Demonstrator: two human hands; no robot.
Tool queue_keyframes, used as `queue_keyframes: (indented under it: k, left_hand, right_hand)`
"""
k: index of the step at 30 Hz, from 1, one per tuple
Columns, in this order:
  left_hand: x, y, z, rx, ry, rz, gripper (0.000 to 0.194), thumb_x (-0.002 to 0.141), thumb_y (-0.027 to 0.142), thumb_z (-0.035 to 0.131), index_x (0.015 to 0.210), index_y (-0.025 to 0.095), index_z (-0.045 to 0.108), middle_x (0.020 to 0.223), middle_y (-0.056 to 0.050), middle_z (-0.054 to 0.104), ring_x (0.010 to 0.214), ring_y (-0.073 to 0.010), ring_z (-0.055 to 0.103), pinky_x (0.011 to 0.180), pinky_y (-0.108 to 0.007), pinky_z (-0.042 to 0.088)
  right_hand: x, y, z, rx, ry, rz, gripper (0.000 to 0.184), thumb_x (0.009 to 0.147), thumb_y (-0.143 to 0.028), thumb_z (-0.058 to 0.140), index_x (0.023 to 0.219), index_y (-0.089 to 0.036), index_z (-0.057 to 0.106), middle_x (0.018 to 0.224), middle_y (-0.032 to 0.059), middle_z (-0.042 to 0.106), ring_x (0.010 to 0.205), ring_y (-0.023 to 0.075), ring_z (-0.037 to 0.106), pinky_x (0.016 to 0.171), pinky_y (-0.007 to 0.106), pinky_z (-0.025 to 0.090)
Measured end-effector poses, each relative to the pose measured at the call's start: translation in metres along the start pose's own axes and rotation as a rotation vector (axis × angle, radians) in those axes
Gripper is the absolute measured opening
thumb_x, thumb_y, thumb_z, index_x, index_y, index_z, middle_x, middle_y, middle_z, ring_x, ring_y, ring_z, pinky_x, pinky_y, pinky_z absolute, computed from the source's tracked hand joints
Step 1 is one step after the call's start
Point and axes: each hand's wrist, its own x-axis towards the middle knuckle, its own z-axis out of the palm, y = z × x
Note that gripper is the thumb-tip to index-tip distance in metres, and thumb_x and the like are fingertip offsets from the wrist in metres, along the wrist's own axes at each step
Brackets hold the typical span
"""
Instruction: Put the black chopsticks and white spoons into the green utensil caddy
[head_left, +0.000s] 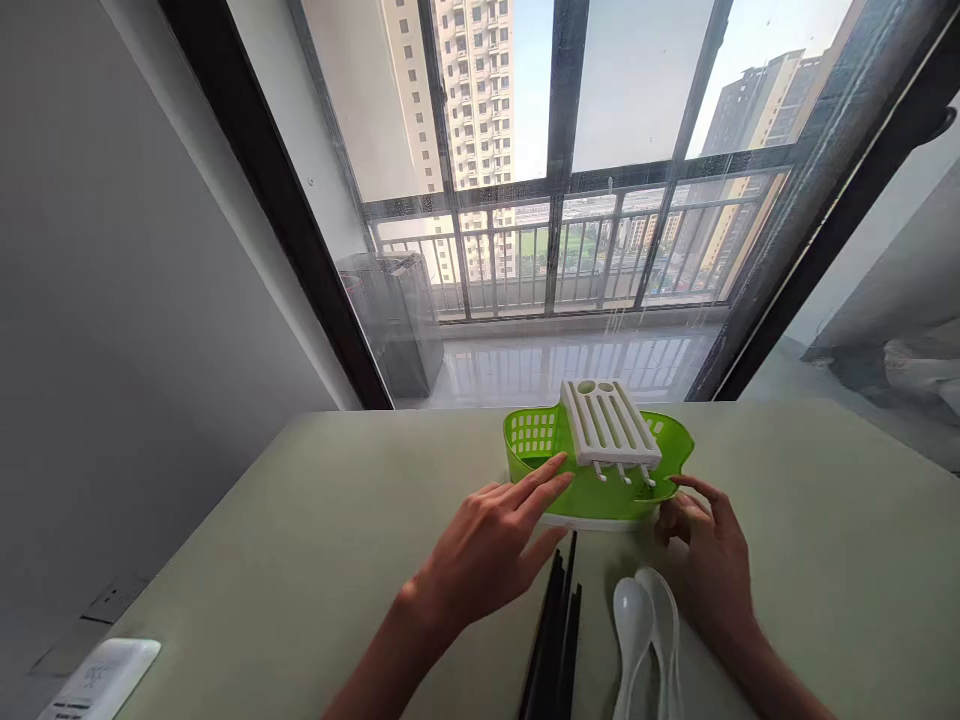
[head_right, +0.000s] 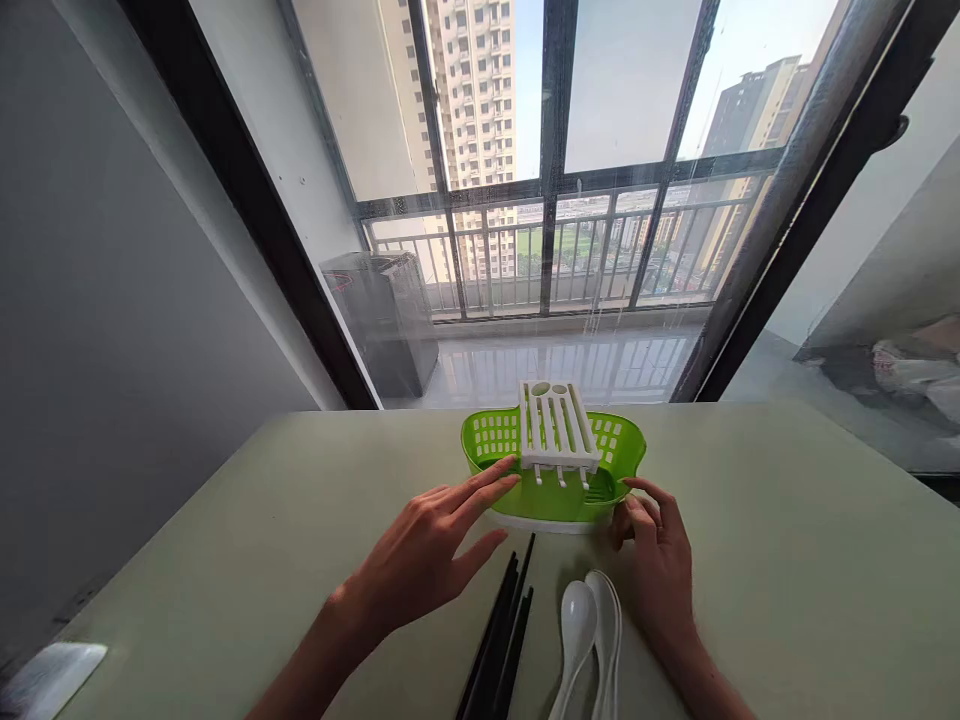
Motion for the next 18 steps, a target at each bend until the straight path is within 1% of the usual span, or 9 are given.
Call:
queue_keyframes:
  k: [2,4,5,6,7,9,11,13,18]
  left_hand:
    - [-0.005,-0.009,0.011,0.003,0.166,0.041,0.036,0.105,0.024,0.056,0.142,0.026,0.054,0.152,-0.008,0.064,0.117,-0.0225,0.075,0.093,-0.037,0.06]
    - [-0.013,-0.02,0.025,-0.007,0.308,-0.023,0.024,0.101,0.021,0.058,0.124,0.024,0.063,0.128,-0.007,0.074,0.084,-0.0152,0.075,0.075,-0.029,0.057]
    - [-0.019,-0.025,0.033,-0.03,0.341,-0.094,0.017,0.098,0.022,0.059,0.114,0.023,0.065,0.113,-0.005,0.075,0.066,-0.011,0.067,0.065,-0.026,0.052]
    - [-0.025,-0.03,0.041,-0.071,0.349,-0.172,0.009,0.096,0.021,0.059,0.103,0.022,0.064,0.096,-0.001,0.073,0.056,-0.0086,0.057,0.058,-0.024,0.046]
    - [-0.032,-0.033,0.049,-0.091,0.341,-0.215,0.005,0.095,0.02,0.058,0.093,0.022,0.062,0.078,0.003,0.067,0.051,-0.0079,0.05,0.055,-0.023,0.042]
    - [-0.045,-0.037,0.062,-0.118,0.306,-0.257,0.018,0.094,0.017,0.056,0.077,0.022,0.054,0.058,0.009,0.051,0.048,-0.0077,0.042,0.052,-0.021,0.036]
    - [-0.058,-0.036,0.07,-0.14,0.238,-0.252,0.026,0.092,0.016,0.059,0.069,0.022,0.048,0.053,0.01,0.045,0.047,-0.0068,0.04,0.052,-0.02,0.034]
    - [-0.068,-0.032,0.074,-0.162,0.156,-0.225,0.029,0.088,0.014,0.063,0.065,0.021,0.046,0.052,0.011,0.045,0.047,-0.006,0.039,0.053,-0.02,0.032]
    - [-0.081,-0.024,0.075,-0.181,0.037,-0.179,0.031,0.082,0.016,0.07,0.063,0.02,0.046,0.054,0.01,0.049,0.051,-0.0071,0.041,0.061,-0.023,0.035]
  right_hand:
    - [0.0,-0.002,0.003,0.079,0.054,0.031,0.033,0.092,-0.045,0.061,0.115,-0.023,0.067,0.066,-0.0063,0.055,0.06,0.0151,0.05,0.058,0.03,0.044]
    - [0.002,-0.004,0.003,0.18,0.081,0.079,0.034,0.089,-0.043,0.065,0.116,-0.023,0.066,0.066,-0.0071,0.055,0.057,0.0133,0.049,0.055,0.028,0.043]
    - [0.004,-0.004,0.002,0.232,0.101,0.107,0.033,0.088,-0.041,0.067,0.116,-0.024,0.064,0.067,-0.0077,0.055,0.056,0.0126,0.049,0.053,0.026,0.042]
    - [0.006,-0.003,0.001,0.282,0.121,0.134,0.032,0.086,-0.039,0.067,0.115,-0.025,0.062,0.066,-0.0086,0.054,0.054,0.0121,0.049,0.051,0.025,0.041]
    - [0.008,-0.002,0.0,0.322,0.135,0.156,0.03,0.085,-0.036,0.067,0.113,-0.026,0.059,0.066,-0.0096,0.054,0.053,0.0117,0.048,0.049,0.024,0.04]
    - [0.013,0.001,-0.002,0.359,0.147,0.182,0.027,0.083,-0.034,0.067,0.106,-0.027,0.054,0.064,-0.0111,0.053,0.05,0.0113,0.048,0.046,0.023,0.038]
    - [0.016,0.004,-0.002,0.364,0.147,0.191,0.028,0.081,-0.034,0.068,0.102,-0.027,0.051,0.063,-0.0116,0.053,0.049,0.011,0.049,0.045,0.022,0.037]
    - [0.017,0.005,-0.001,0.362,0.14,0.204,0.031,0.078,-0.034,0.07,0.102,-0.026,0.051,0.062,-0.0117,0.055,0.049,0.0106,0.049,0.044,0.021,0.037]
    - [0.015,0.004,0.002,0.343,0.134,0.225,0.037,0.074,-0.035,0.074,0.103,-0.026,0.051,0.061,-0.0116,0.057,0.048,0.0101,0.048,0.045,0.02,0.039]
